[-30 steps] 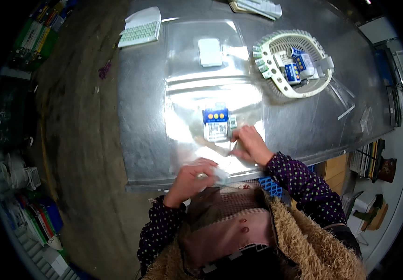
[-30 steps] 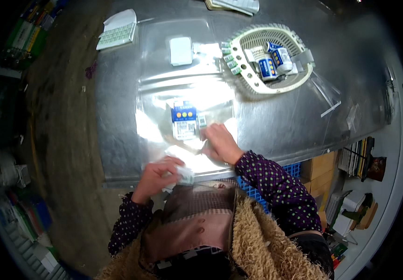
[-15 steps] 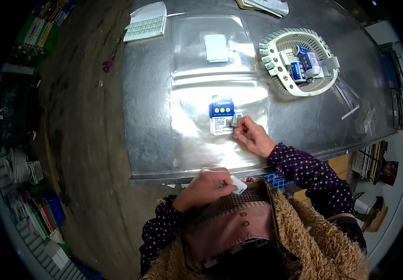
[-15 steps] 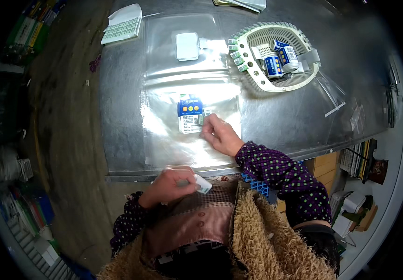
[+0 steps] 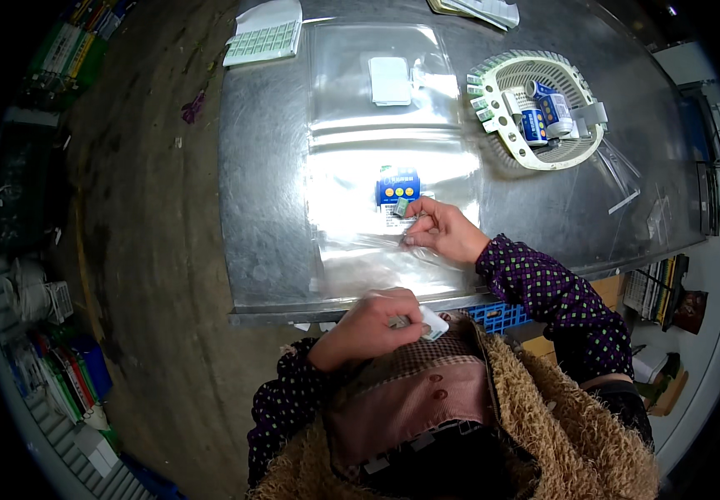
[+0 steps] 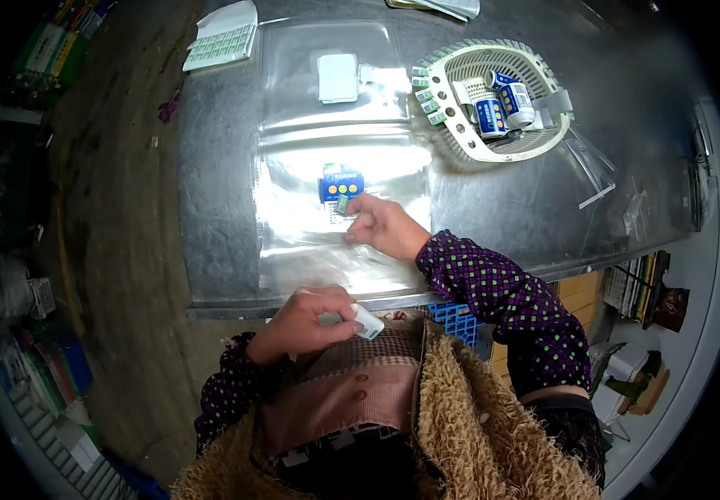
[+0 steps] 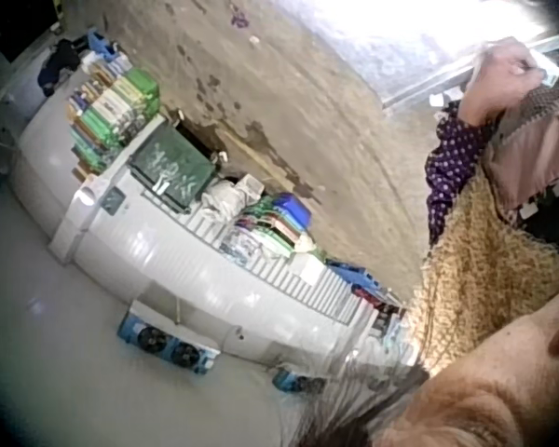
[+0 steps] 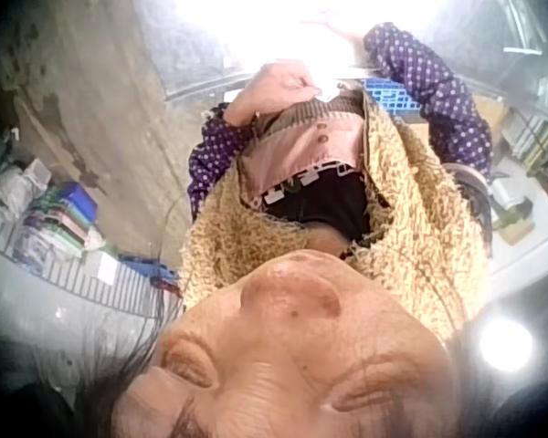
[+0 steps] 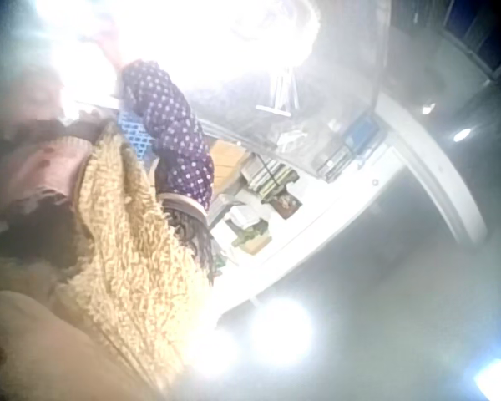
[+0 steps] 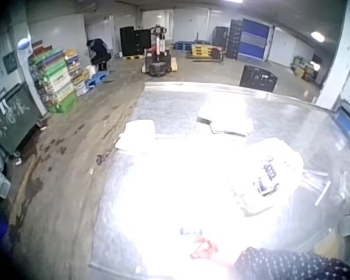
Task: The person peels adhesive labels from a backing sheet and applies them to the top of small blue boxes, then places the finished boxes into a white plastic basket on a metal table.
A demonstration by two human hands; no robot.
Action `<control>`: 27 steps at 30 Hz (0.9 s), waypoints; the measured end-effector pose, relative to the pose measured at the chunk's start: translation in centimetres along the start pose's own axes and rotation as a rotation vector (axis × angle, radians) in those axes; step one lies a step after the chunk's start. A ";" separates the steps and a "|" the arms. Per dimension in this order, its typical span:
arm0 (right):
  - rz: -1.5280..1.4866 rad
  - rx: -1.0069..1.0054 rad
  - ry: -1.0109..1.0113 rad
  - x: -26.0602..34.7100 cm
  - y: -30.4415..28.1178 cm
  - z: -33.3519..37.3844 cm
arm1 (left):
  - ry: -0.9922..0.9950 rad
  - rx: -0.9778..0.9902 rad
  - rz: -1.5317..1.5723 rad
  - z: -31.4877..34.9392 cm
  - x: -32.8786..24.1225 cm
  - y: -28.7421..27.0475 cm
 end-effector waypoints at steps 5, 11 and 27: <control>-0.002 -0.074 -0.109 -1.6 0.4 -0.1 | 0.032 -0.226 -0.061 -0.8 1.8 -1.7; 0.221 -0.154 -0.180 2.8 -0.6 0.1 | -0.014 -0.369 -0.174 -0.5 6.3 -2.3; 0.787 -0.553 -0.507 17.7 -9.1 -7.4 | -0.128 -0.387 -0.202 -0.7 8.2 -2.6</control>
Point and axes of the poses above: each hand's wrist, its own z-axis away from the middle knuckle, its own y-axis out of the palm, x = y × z, the point moved 4 cm from there along -z, towards the middle knuckle, and after that the axes turned 1 degree about -y, right-handed, at the moved point
